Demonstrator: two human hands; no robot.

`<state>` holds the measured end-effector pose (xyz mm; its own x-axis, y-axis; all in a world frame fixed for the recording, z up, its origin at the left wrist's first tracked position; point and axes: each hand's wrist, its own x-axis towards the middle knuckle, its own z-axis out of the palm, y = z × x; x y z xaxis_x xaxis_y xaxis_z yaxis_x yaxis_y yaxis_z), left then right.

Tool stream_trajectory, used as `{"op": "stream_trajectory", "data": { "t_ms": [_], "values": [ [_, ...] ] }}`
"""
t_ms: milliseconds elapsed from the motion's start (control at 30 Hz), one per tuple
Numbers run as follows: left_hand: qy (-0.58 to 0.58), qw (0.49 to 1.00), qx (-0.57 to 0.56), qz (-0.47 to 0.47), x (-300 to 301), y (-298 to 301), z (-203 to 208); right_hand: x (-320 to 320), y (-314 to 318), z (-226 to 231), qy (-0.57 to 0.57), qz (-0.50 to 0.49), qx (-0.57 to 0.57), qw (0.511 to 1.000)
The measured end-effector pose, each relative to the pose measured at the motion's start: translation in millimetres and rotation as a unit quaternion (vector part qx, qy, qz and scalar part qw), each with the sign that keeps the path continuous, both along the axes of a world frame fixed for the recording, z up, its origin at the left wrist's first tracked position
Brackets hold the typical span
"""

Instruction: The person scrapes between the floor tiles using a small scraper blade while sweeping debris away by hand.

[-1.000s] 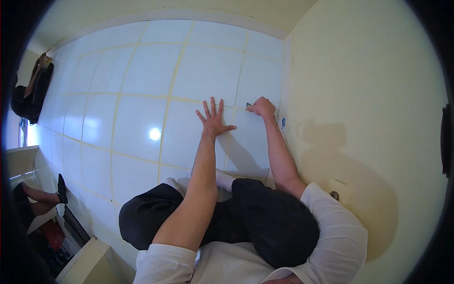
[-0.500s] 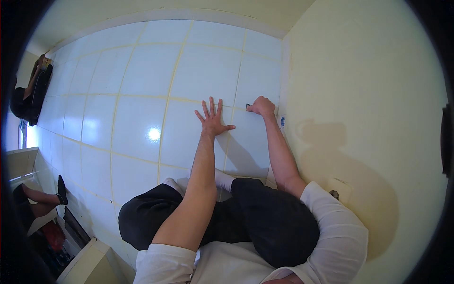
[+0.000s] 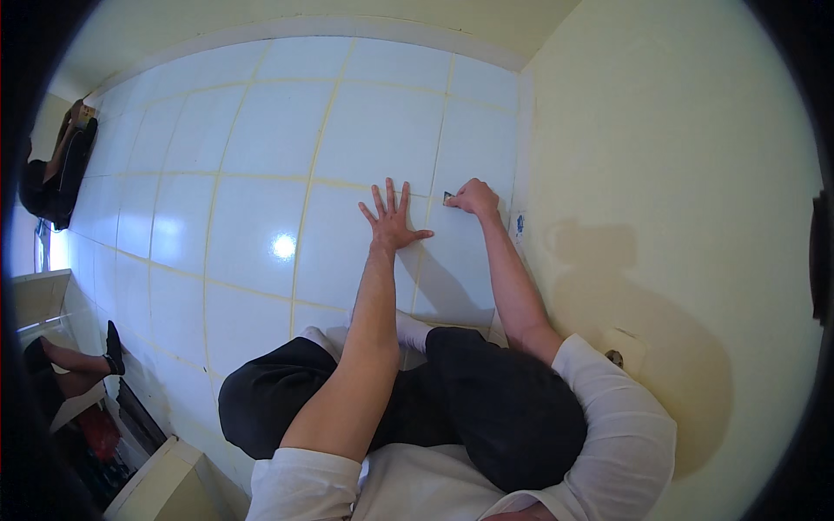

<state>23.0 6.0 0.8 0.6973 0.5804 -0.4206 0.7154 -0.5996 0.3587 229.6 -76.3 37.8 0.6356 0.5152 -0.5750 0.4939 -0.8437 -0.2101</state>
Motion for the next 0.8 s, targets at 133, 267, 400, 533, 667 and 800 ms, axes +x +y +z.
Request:
{"op": "stream_trajectory", "data": {
  "t_ms": [133,267,400,533,667,800],
  "values": [
    [0.000,1.000,0.005,0.003,-4.6,2.3,-1.5,-4.4,3.0,12.7,0.028,0.003,-0.017,0.999],
    [-0.004,1.000,0.004,0.004,-3.3,2.2,-1.9,14.5,-6.8,13.5,-0.018,-0.022,-0.049,0.998],
    [-0.005,1.000,0.004,0.002,-2.5,1.4,-1.5,15.4,-5.3,7.5,-0.002,-0.017,-0.040,0.999],
    [0.002,1.000,-0.001,0.001,-1.9,1.9,1.8,7.5,1.2,5.4,0.005,-0.008,-0.028,1.000],
    [0.008,1.000,-0.008,0.003,-2.9,2.2,3.9,5.0,3.4,7.2,-0.010,0.006,-0.027,1.000],
    [0.004,1.000,-0.002,0.004,-4.3,3.1,1.2,5.8,-0.7,10.4,-0.027,-0.005,-0.033,0.999]
  ]
}}
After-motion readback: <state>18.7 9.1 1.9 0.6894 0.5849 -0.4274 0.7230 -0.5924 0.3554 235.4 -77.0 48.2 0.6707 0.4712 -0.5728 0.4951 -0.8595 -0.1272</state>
